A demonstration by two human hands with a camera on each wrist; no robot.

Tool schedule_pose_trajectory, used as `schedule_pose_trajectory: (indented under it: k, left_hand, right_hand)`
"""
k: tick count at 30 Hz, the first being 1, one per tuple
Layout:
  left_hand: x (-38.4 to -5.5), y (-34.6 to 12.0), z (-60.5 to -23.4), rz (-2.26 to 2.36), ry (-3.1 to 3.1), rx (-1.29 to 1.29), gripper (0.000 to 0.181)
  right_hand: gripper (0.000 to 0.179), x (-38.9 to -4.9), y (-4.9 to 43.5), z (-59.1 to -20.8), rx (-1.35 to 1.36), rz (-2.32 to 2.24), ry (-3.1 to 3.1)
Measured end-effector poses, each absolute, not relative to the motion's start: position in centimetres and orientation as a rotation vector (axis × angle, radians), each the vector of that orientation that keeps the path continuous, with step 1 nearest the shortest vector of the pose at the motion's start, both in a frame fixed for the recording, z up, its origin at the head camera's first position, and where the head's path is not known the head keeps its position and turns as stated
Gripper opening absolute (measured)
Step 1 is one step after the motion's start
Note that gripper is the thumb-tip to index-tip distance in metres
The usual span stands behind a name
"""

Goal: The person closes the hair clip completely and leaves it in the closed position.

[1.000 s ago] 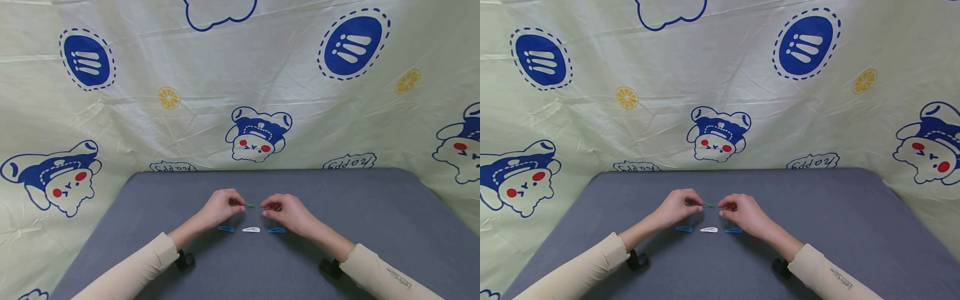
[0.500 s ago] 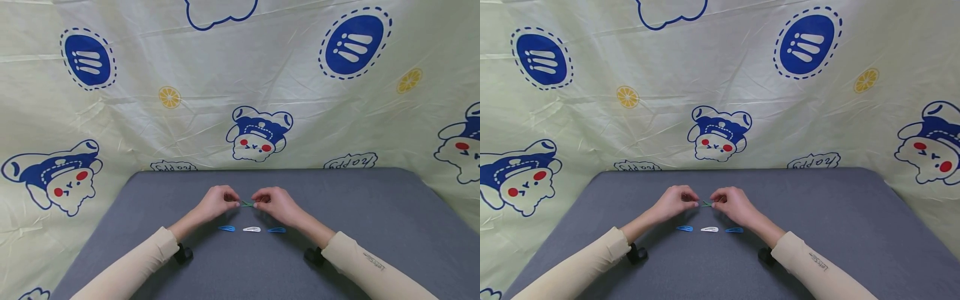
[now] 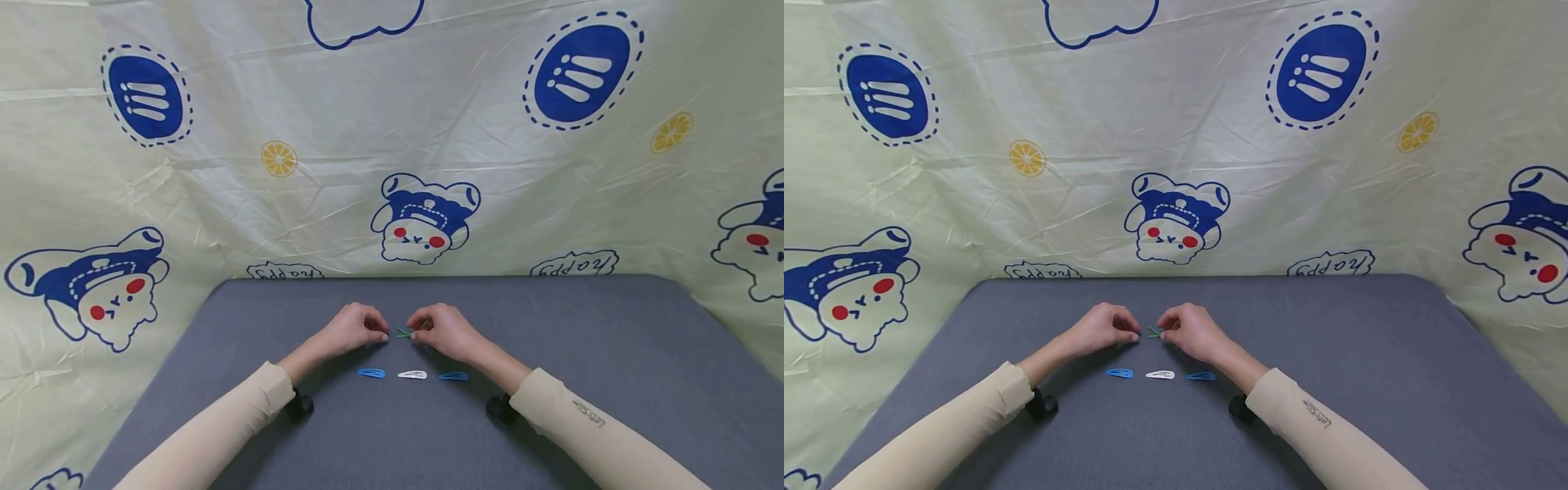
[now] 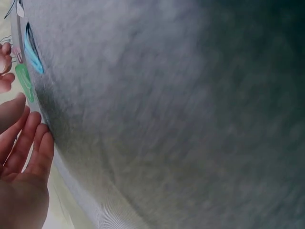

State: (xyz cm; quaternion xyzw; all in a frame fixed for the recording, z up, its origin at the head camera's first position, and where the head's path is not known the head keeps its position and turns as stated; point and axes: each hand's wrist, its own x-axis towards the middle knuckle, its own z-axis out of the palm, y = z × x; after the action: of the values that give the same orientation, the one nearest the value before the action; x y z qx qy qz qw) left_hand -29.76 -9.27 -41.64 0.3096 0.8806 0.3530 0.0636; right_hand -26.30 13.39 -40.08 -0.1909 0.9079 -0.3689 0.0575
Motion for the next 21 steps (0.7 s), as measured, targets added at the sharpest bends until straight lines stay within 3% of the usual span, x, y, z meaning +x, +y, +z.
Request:
schedule_pose_trajectory:
  k: [21]
  left_hand:
    - [-30.28, -9.44, -41.87, 1.063, 2.627, 0.856, 0.011]
  right_hand:
    - [0.011, -27.08, 12.87, -40.73, -0.504, -1.01, 2.744]
